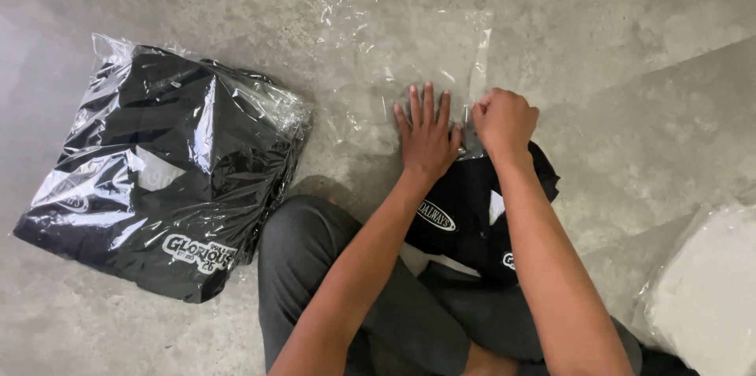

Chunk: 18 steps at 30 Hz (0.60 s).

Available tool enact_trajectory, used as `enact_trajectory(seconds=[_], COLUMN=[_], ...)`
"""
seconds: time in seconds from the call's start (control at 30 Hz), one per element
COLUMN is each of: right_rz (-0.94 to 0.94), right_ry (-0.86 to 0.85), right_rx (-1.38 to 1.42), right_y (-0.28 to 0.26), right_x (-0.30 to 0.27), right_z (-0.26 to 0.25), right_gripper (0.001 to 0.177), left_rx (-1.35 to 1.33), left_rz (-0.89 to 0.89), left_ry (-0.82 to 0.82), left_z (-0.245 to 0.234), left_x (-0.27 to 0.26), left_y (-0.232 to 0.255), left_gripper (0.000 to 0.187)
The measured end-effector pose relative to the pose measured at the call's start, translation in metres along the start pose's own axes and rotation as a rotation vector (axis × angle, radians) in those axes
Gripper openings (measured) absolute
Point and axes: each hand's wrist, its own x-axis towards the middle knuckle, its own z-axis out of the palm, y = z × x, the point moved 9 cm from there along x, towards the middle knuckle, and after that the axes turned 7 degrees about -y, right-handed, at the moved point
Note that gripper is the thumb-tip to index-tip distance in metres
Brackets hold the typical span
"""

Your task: The person sits on the floor and packages black polo shirts into clear plastic bags. They fold each shirt, place it into a bag, and seal the bag by hand. The packaged shirts are stacked into a pile as the task progresses.

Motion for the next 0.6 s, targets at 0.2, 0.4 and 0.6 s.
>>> enact_trajectory(seconds=[0.2,0.4,0.6], right_rz=[0.183,0.192,0.419], right_ry=[-0.231,-0.192,-0.162], right_rx=[0.299,0.459,0.715], right_y=[0.015,0.005,0.073], right_x=[0.006,-0.006,-0.014], right_z=[0.016,0.0,0.027], right_gripper=[0.01,0.007,0.017], left_rx=[-0.347,-0.054,0.001], left_rz=[-0.008,0.13,0.139], left_ry=[0.355,0.262,0.345], left_z=[-0.061,-0.013,-0.001], left_x=[0.012,0.042,0.042], left_y=[-0.014,-0.021,-0.025], left_gripper=[0.048,0.061,0.06])
